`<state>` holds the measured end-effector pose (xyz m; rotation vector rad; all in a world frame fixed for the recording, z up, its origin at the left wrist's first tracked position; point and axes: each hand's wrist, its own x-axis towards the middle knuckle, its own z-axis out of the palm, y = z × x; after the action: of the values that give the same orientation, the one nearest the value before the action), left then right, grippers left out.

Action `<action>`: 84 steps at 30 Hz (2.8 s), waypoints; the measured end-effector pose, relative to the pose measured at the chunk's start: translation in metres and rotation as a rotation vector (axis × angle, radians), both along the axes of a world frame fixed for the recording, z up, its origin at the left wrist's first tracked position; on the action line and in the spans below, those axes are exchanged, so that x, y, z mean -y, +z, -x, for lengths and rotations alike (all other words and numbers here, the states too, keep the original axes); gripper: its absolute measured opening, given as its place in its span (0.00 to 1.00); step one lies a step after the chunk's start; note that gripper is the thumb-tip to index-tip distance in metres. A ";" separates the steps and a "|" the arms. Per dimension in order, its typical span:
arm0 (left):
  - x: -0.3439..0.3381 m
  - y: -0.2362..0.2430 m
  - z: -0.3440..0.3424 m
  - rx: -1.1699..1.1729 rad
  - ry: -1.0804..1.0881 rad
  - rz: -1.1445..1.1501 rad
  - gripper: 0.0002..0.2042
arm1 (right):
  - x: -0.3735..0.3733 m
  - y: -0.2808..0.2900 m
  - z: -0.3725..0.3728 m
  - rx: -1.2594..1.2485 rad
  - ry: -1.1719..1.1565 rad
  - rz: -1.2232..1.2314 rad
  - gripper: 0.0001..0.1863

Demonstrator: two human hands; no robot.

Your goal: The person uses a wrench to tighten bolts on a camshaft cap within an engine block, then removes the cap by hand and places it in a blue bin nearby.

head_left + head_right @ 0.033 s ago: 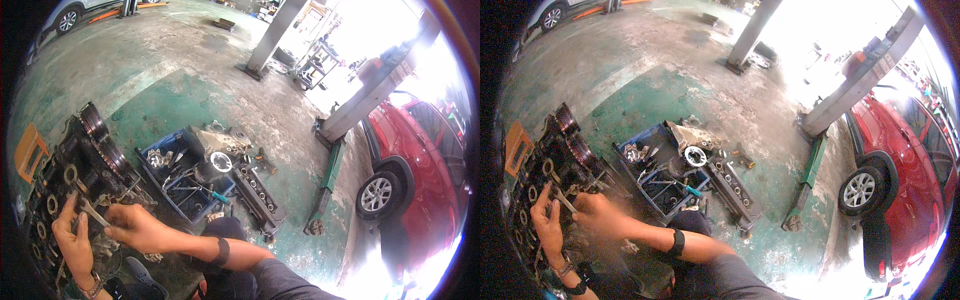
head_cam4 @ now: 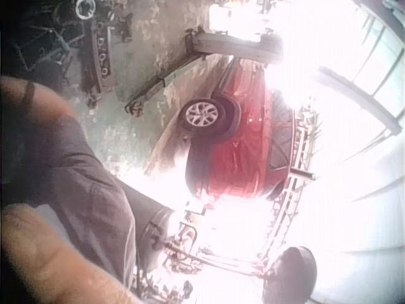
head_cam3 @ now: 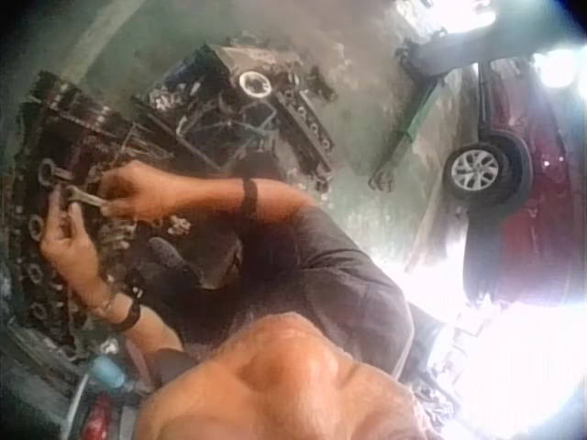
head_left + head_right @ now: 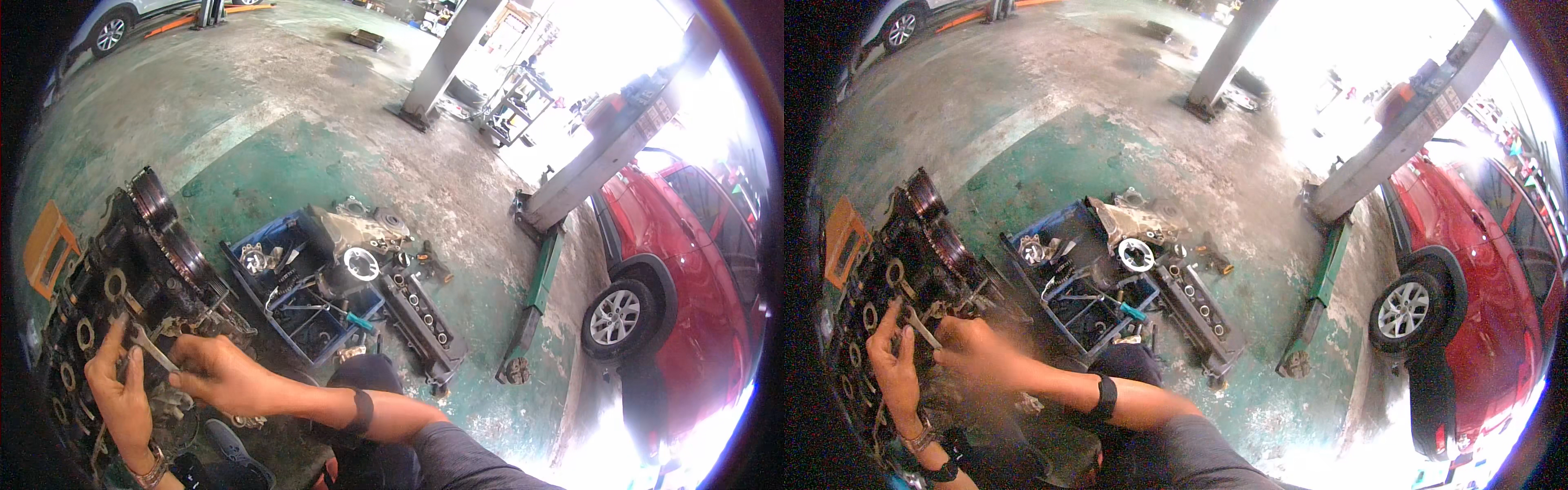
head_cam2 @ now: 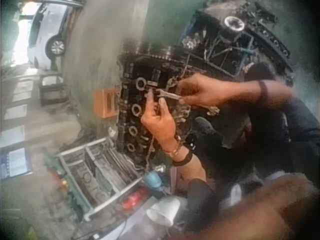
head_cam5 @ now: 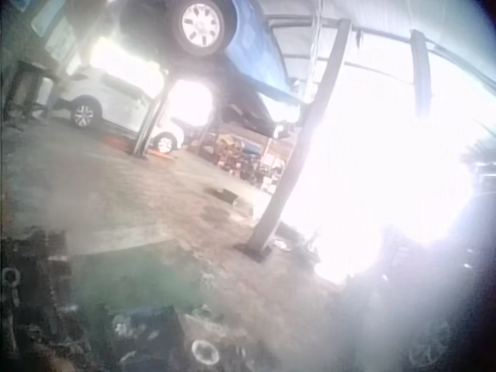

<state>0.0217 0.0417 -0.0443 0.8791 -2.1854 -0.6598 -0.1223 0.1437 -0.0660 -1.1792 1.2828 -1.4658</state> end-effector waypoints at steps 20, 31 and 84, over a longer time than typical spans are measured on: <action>-0.001 0.002 0.000 -0.069 -0.012 -0.138 0.15 | 0.015 -0.012 -0.027 -0.118 -0.123 0.092 0.11; 0.000 0.002 0.000 -0.053 -0.055 -0.098 0.14 | 0.007 -0.002 -0.003 -0.079 -0.063 -0.028 0.10; 0.000 0.004 -0.001 -0.049 -0.073 -0.115 0.15 | 0.009 -0.003 -0.009 -0.142 -0.117 0.033 0.10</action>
<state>0.0227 0.0415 -0.0404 0.8362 -2.1618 -0.8408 -0.1130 0.1349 -0.0686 -1.2671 1.4498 -1.5143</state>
